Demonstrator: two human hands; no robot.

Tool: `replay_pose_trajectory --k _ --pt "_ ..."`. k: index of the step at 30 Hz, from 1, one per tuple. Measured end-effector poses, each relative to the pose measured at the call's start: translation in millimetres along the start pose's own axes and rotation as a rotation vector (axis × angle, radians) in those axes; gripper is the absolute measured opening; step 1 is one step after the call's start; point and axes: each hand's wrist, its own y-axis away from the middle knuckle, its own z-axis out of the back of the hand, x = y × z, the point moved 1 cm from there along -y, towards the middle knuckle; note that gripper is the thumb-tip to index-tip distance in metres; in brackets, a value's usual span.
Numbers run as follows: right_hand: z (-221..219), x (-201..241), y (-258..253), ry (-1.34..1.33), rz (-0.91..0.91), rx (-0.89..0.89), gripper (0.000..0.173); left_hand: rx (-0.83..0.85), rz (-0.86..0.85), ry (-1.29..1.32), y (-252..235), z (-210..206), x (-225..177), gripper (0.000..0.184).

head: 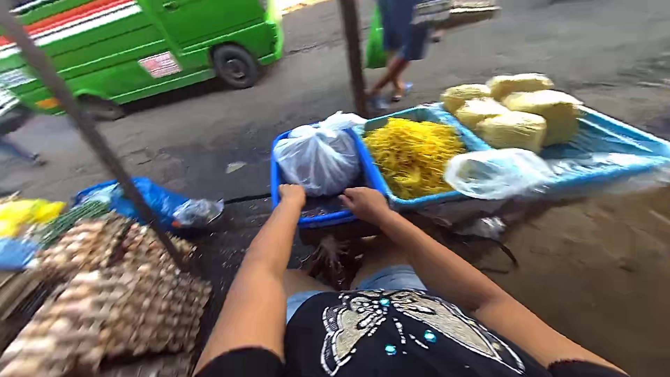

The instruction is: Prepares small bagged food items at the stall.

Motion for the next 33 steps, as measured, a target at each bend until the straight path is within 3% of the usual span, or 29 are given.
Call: replay_pose_trajectory --k 13,16,20,30,33 --pt "4 9 0 0.054 0.014 0.01 0.05 -0.033 0.026 0.059 7 9 2 0.029" --pt "4 9 0 0.045 0.029 0.012 0.05 -0.063 0.001 0.3 12 16 10 0.037" --pt "3 4 0 0.024 0.041 -0.009 0.05 -0.3 -0.142 0.886 16 1 36 0.022" --pt "1 11 2 0.048 0.046 -0.03 0.048 -0.718 -0.291 1.923 115 20 71 0.016" --pt "1 12 4 0.052 0.041 -0.043 0.046 -0.778 -0.367 2.082 138 32 76 0.017"
